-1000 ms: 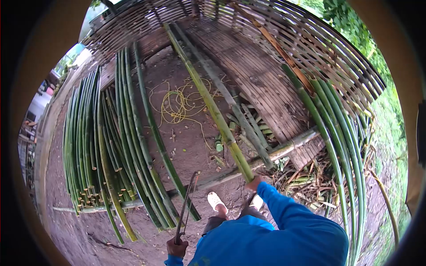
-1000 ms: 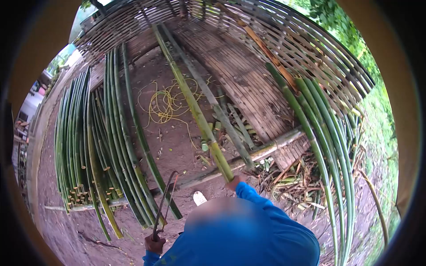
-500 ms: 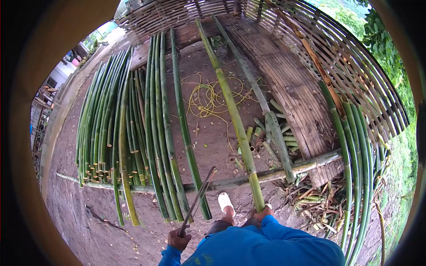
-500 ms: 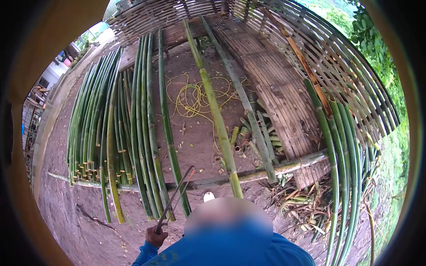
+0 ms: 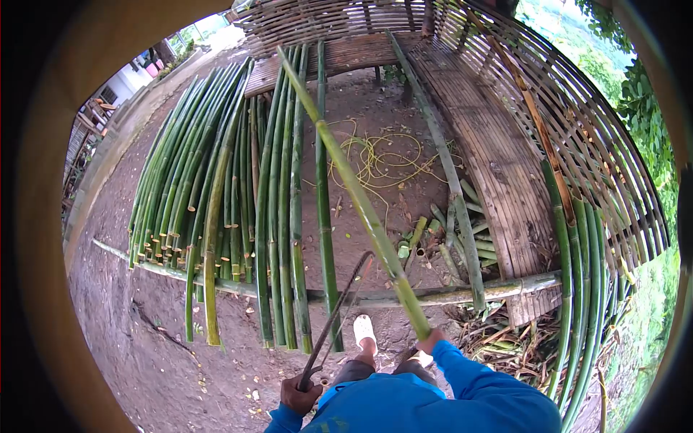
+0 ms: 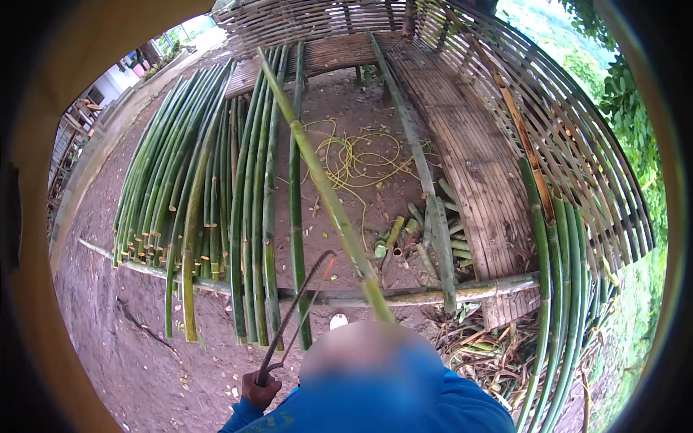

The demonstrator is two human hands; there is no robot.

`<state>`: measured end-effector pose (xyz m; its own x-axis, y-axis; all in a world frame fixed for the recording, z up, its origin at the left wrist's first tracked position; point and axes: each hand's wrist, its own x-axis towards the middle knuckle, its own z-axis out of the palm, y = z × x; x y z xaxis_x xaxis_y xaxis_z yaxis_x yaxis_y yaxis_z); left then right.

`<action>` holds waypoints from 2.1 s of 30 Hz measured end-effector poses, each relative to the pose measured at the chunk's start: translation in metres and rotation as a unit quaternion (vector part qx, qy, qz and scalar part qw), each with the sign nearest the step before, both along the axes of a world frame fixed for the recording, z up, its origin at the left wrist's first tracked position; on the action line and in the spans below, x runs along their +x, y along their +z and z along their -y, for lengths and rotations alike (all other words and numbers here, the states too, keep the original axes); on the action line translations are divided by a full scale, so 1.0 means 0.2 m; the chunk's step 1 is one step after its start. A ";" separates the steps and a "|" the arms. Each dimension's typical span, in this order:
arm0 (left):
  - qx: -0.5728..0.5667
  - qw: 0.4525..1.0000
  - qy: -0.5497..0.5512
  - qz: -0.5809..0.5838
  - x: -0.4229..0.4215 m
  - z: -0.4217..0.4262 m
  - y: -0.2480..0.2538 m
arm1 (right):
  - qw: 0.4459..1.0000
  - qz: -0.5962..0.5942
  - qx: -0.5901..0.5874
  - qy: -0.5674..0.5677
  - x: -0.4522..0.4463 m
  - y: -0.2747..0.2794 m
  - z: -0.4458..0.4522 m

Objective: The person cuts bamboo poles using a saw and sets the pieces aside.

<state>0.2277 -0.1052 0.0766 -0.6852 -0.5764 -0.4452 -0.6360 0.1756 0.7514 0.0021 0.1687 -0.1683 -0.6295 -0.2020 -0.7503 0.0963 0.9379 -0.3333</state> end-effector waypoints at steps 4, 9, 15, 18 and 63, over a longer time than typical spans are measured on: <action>0.065 0.994 0.042 -0.076 0.04 -0.04 -0.05 | 0.983 0.051 -0.119 0.128 0.02 0.41 0.64; -0.007 0.983 0.092 -0.160 -0.10 -0.10 0.12 | 0.837 0.032 -0.382 0.390 0.25 0.41 1.28; -0.070 0.981 0.086 -0.158 -0.07 -0.13 0.09 | 0.856 -0.037 -0.380 0.348 0.16 0.06 0.71; -0.045 0.989 0.091 -0.109 -0.03 -0.19 0.05 | 0.936 -0.105 -0.197 0.272 0.06 -0.76 -0.08; -0.257 0.838 -0.480 -0.023 -1.17 -0.85 -0.60 | 0.917 -0.136 0.147 -0.345 0.70 -0.06 -1.83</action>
